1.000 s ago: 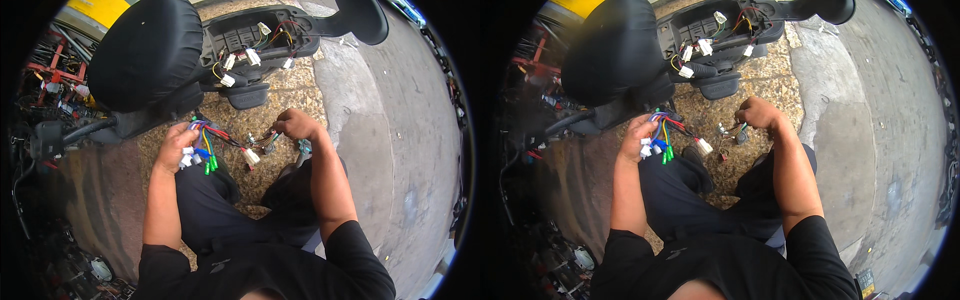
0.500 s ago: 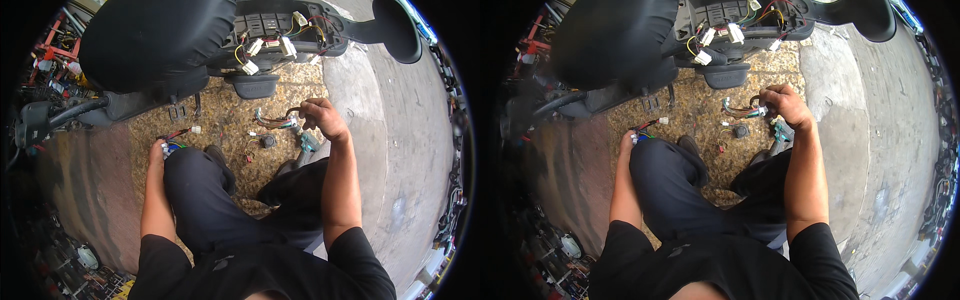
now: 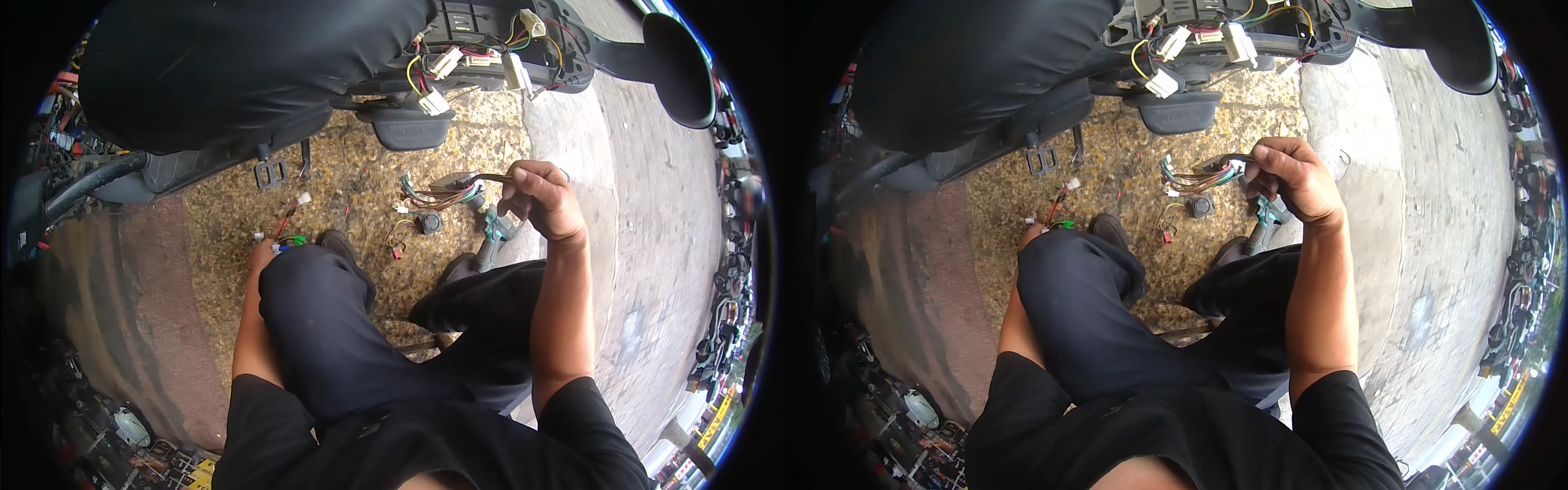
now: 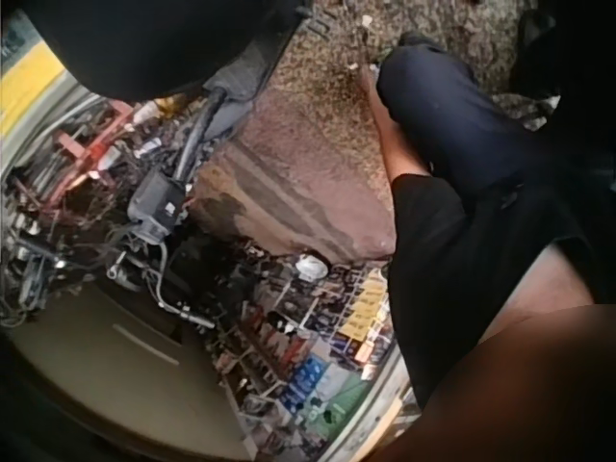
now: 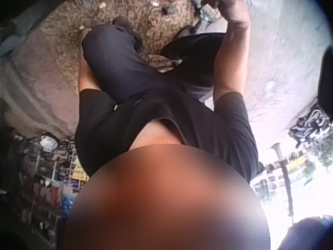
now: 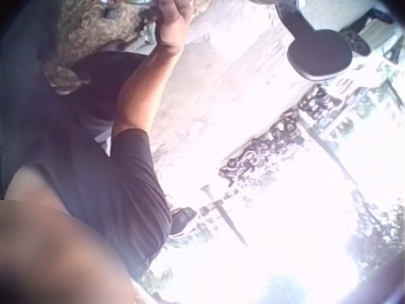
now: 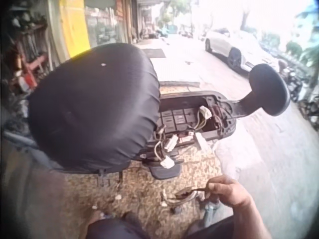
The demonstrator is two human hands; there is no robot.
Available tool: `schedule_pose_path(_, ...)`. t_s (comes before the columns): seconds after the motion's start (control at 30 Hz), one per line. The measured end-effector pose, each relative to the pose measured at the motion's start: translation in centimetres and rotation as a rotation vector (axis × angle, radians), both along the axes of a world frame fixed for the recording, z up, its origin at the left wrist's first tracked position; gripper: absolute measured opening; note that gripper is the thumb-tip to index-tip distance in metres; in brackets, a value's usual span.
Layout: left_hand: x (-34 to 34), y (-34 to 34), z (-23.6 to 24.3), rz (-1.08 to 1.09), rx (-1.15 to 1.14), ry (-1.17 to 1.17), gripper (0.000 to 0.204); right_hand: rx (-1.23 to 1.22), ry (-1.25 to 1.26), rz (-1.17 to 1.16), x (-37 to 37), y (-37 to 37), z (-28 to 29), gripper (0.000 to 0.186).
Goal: The person kneels beside a scooter and works on the wiring under the seat. They disconnect and reconnect several wire harnesses, then use a power drill to remove screws from the seat assembly. The person retrieves pliers and cuts a wire, then continues to strip and prepare wire ends for connection.
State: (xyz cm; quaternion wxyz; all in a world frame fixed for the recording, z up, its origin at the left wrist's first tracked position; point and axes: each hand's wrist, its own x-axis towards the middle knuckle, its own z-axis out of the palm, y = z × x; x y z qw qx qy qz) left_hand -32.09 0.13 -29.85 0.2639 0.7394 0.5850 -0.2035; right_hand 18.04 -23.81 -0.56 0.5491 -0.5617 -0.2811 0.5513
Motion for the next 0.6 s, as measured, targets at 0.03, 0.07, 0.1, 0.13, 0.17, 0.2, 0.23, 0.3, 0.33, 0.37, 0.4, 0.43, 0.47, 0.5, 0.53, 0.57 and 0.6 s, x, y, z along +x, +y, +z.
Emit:
schedule_pose_path(0.03, 1.8, -0.6, 1.4, -0.050, 0.052, 0.044, 0.023, 0.009, 0.003, -0.032, 0.0, 0.0, 0.1, 0.034)
schedule_pose_path(0.07, 3.6, -1.2, 2.8, -0.075, -0.012, 0.094, 0.022, 0.021, 0.019, -0.038, 0.0, -0.1, 0.2, 0.035)
schedule_pose_path(0.1, 5.3, -1.7, 4.0, -0.116, -0.029, 0.098, 0.021, 0.034, 0.037, -0.045, 0.0, -0.2, 0.3, 0.035)
schedule_pose_path(0.13, 6.5, -1.8, 5.3, -0.156, -0.008, 0.059, 0.020, 0.048, 0.056, -0.051, 0.0, -0.2, 0.3, 0.036)
schedule_pose_path(0.17, 7.6, -1.9, 6.6, -0.105, 0.035, 0.008, 0.020, 0.074, 0.083, -0.048, 0.0, -0.3, 0.4, 0.034)
schedule_pose_path(0.2, 8.8, -2.2, 7.7, -0.055, 0.115, -0.087, 0.021, 0.102, 0.110, -0.046, 0.0, -0.4, 0.4, 0.032)
schedule_pose_path(0.23, 9.9, -1.9, 9.3, 0.038, 0.070, -0.130, 0.023, 0.140, 0.146, -0.043, 0.0, -0.5, 0.4, 0.030)
schedule_pose_path(0.3, 12.4, -0.7, 13.4, 0.334, -0.135, -0.503, 0.029, 0.197, 0.164, -0.046, 0.0, -0.5, 0.3, 0.031)
schedule_pose_path(0.33, 13.8, 0.0, 16.1, 0.523, -0.305, -0.653, 0.032, 0.229, 0.183, -0.035, -0.1, -0.5, 0.3, 0.031)
schedule_pose_path(0.37, 15.2, 0.3, 19.1, 0.264, -0.274, -0.634, 0.035, 0.259, 0.198, -0.036, 0.0, -0.6, 0.3, 0.032)
schedule_pose_path(0.4, 16.7, 0.4, 22.2, 0.021, -0.242, -0.626, 0.037, 0.288, 0.217, -0.026, 0.0, -0.6, 0.3, 0.032)
schedule_pose_path(0.43, 18.4, 0.1, 24.9, -0.227, -0.180, -0.588, 0.039, 0.325, 0.242, -0.019, 0.0, -0.6, 0.3, 0.033)
schedule_pose_path(0.47, 20.1, -0.7, 27.1, -0.388, -0.166, -0.600, 0.039, 0.332, 0.244, -0.016, 0.0, -0.7, 0.4, 0.034)
schedule_pose_path(0.5, 22.2, -1.8, 28.6, -0.424, -0.237, -0.573, 0.042, 0.347, 0.250, -0.016, -0.1, -0.7, 0.5, 0.035)
schedule_pose_path(0.53, 24.1, -3.0, 29.4, -0.491, -0.259, -0.520, 0.046, 0.372, 0.261, -0.009, -0.1, -0.7, 0.6, 0.036)
schedule_pose_path(0.57, 25.9, -4.1, 29.7, -0.739, -0.127, -0.412, 0.053, 0.398, 0.297, -0.001, -0.1, -0.8, 0.7, 0.034)
schedule_pose_path(0.6, 27.4, -5.5, 29.5, -0.787, -0.108, -0.342, 0.059, 0.429, 0.318, 0.003, -0.1, -0.8, 0.8, 0.034)
